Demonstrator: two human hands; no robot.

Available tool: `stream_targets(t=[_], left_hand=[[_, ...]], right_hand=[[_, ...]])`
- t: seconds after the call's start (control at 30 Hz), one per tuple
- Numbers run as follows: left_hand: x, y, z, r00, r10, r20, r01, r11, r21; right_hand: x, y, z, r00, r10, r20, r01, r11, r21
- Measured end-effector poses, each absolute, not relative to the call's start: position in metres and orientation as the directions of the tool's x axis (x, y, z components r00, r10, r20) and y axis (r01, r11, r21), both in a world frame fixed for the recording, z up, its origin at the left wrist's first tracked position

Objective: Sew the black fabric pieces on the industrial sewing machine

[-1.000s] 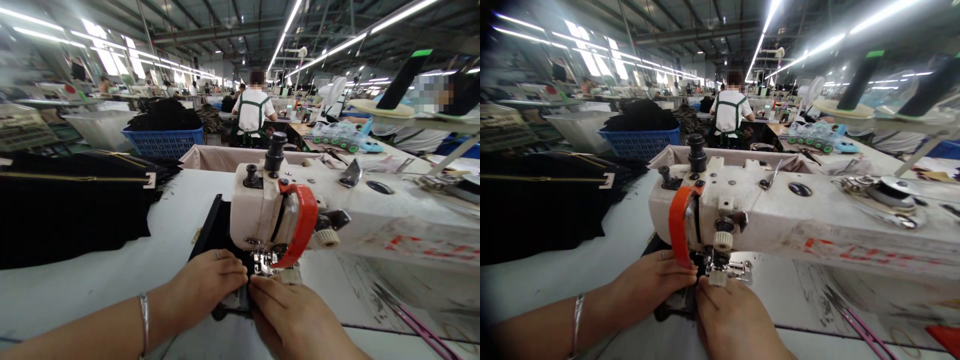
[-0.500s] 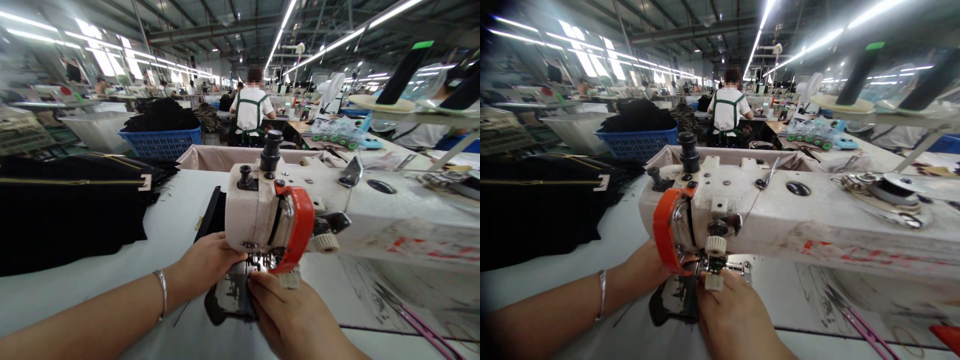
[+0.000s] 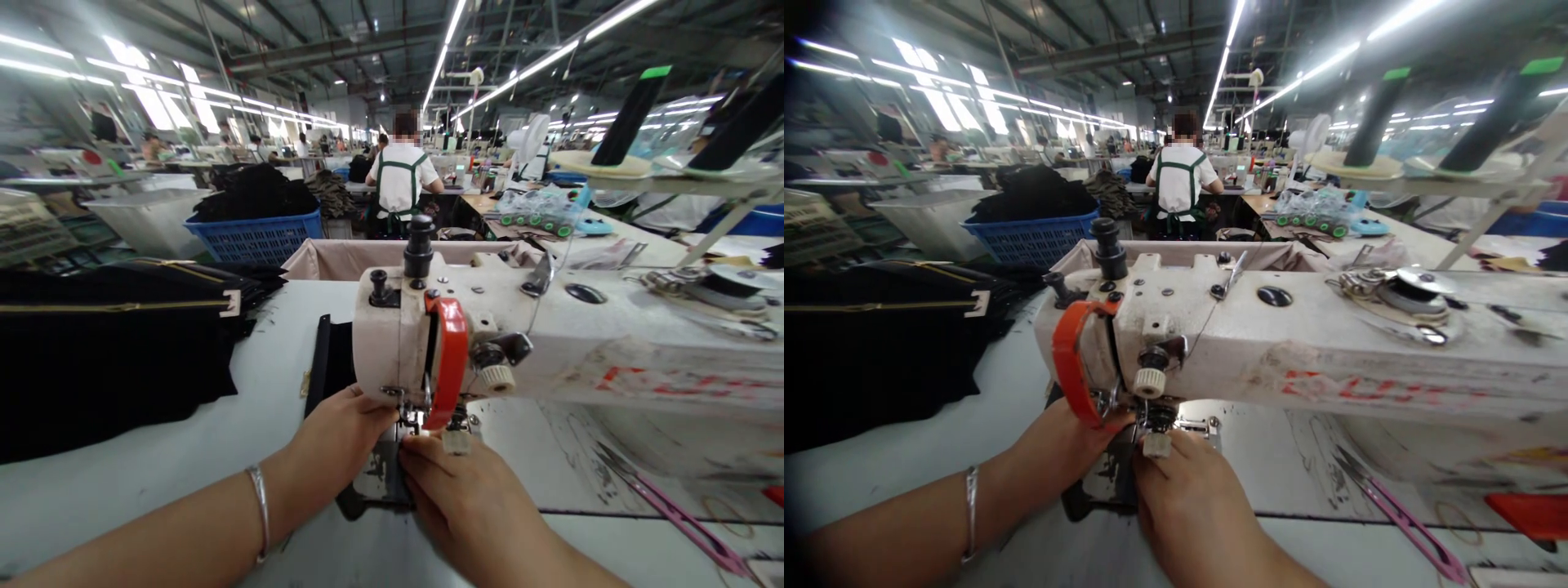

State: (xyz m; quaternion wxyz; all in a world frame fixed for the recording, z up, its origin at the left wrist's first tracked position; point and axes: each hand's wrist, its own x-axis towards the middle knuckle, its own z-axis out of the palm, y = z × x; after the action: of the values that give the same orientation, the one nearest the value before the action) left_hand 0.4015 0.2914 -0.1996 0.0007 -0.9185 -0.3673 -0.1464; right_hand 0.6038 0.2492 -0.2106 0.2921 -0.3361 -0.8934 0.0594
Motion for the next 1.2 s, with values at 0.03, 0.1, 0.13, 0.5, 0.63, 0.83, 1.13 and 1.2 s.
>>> stream_targets(t=[0.03,0.1,0.13,0.5,0.63,0.83,1.13,1.2], left_hand=[[0.403,0.291,-0.2,0.677,0.69,0.257,0.687,-0.717,0.115],[0.406,0.289,-0.198,0.663,0.71,0.239,0.704,-0.699,0.124],[0.408,0.288,-0.196,0.659,0.717,0.229,0.71,-0.693,0.128],[0.387,0.255,-0.175,0.672,0.729,0.127,0.671,-0.673,0.313],[0.383,0.25,-0.188,0.704,0.7,0.12,0.67,-0.71,0.216],[0.389,0.247,-0.17,0.751,0.645,0.142,0.637,-0.764,0.098],[0.4,0.206,-0.181,0.686,0.601,0.409,0.637,-0.768,0.06],[0.398,0.207,-0.186,0.697,0.578,0.425,0.628,-0.777,0.026]], right_hand=[[0.604,0.249,-0.21,-0.603,0.632,0.487,0.566,0.769,-0.297],[0.604,0.249,-0.21,-0.604,0.621,0.499,0.56,0.776,-0.289],[0.605,0.249,-0.209,-0.61,0.62,0.493,0.558,0.778,-0.289],[0.615,0.25,-0.205,-0.625,0.604,0.495,0.51,0.796,-0.327],[0.616,0.247,-0.208,-0.648,0.588,0.485,0.501,0.808,-0.309],[0.617,0.246,-0.205,-0.664,0.605,0.44,0.493,0.796,-0.351],[0.64,0.266,-0.18,-0.723,0.654,0.224,0.414,0.669,-0.617],[0.641,0.266,-0.182,-0.732,0.641,0.23,0.42,0.691,-0.588]])
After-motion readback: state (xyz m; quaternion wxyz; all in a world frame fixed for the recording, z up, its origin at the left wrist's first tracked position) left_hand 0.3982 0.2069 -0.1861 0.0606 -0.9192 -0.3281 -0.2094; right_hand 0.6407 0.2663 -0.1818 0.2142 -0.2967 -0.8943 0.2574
